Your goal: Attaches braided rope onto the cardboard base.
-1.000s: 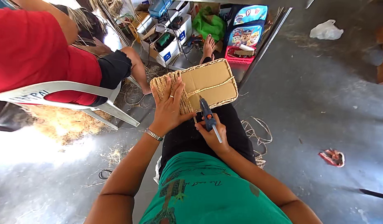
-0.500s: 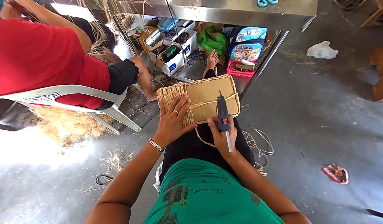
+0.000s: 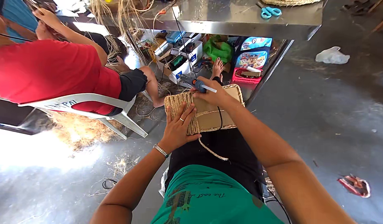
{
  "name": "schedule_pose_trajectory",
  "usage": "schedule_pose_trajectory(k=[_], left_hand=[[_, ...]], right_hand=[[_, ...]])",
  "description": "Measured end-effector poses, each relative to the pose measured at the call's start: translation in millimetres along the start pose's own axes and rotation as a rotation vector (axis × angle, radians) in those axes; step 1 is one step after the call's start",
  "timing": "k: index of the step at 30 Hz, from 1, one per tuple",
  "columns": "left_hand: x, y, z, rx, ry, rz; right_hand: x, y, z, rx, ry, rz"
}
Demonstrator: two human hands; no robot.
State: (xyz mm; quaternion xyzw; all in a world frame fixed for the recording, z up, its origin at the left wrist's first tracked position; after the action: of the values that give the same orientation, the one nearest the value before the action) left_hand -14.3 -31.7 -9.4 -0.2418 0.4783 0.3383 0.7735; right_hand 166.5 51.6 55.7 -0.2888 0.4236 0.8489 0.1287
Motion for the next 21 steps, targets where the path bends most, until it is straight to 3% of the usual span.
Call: schedule_pose_trajectory(k=[11,21], left_hand=[[1.9,-6.9,0.0,0.018,0.004,0.018],[5.4,-6.0,-4.9,0.027,0.015,0.028]], right_hand=[[-1.4,-8.9,4.0,0.083,0.051,-0.015],[8.8,-9.6,-3.4,0.166,-0.053,0.019]])
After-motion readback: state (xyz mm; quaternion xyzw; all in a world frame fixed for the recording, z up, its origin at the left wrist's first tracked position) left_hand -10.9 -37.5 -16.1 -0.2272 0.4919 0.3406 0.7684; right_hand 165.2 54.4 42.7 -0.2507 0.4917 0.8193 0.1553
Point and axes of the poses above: each hand's wrist, its own z-axis towards the middle knuckle, its own x-axis out of the palm, y = z × x, the point moved 6 cm from there along z, towards the middle knuckle, and after that the axes turned 9 degrees about -x, right-handed, at the moved point
